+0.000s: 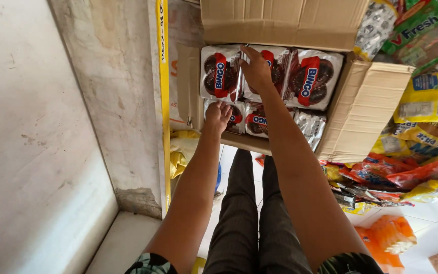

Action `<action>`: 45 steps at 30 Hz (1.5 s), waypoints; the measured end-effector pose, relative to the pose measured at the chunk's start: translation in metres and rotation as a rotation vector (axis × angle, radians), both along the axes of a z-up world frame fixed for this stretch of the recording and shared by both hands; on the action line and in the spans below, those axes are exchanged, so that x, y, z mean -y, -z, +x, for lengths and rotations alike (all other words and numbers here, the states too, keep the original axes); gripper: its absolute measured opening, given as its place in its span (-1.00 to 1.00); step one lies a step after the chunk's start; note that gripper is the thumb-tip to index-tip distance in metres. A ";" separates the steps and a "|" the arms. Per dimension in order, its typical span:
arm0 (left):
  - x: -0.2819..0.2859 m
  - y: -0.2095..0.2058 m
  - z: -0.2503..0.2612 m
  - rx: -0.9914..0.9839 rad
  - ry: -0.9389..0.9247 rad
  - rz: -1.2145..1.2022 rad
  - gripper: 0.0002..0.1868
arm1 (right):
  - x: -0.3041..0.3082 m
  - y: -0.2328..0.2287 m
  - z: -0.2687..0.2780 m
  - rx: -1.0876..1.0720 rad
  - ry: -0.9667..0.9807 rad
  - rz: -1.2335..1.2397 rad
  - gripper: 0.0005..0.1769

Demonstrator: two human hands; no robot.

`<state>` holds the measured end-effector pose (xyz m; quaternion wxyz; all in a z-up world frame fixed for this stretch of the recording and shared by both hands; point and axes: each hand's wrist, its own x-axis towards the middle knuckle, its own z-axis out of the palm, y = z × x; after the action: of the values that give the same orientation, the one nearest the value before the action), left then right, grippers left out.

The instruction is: Stocking packs of chocolate biscuits from a box onto a grocery store shelf.

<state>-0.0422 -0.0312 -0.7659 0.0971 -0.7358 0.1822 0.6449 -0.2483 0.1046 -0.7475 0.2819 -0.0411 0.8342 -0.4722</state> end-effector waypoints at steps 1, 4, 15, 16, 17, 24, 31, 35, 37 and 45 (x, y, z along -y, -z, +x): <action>-0.002 -0.002 -0.002 0.002 -0.002 0.000 -0.67 | 0.003 0.005 0.000 0.002 -0.002 0.000 -0.51; -0.004 -0.013 -0.008 0.039 -0.003 0.023 -0.58 | 0.009 0.014 0.003 0.128 0.014 -0.051 -0.49; 0.011 0.028 0.068 -0.004 0.123 -0.066 -0.81 | -0.033 0.002 0.029 0.412 -0.126 0.186 -0.84; 0.014 0.017 0.065 -0.020 0.122 -0.063 -0.81 | -0.049 0.004 0.044 0.397 -0.124 0.191 -0.84; 0.016 0.004 0.064 -0.052 0.240 -0.101 -0.81 | -0.064 0.006 0.061 0.478 -0.086 0.070 -0.84; 0.007 -0.052 0.069 -0.268 0.710 -0.544 -0.84 | -0.125 -0.042 0.141 0.766 0.451 -0.269 -0.82; -0.008 -0.141 0.026 -0.417 0.680 -0.480 -0.81 | -0.142 -0.129 0.143 0.934 0.709 -0.339 -0.77; -0.026 -0.219 -0.007 -0.334 0.735 -0.392 -0.78 | -0.163 -0.153 0.159 0.849 0.827 -0.325 -0.90; -0.032 -0.236 -0.011 -0.267 0.762 -0.327 -0.77 | -0.171 -0.173 0.163 0.810 0.862 -0.331 -0.89; -0.024 -0.238 -0.043 -0.520 0.850 -0.388 -0.78 | -0.196 -0.248 0.127 0.774 0.819 -0.545 -0.91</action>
<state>-0.0849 -0.0069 -0.5277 0.1635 -0.4176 0.5979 0.6644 -0.1216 0.3010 -0.4997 0.3392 0.3857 0.4692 -0.7183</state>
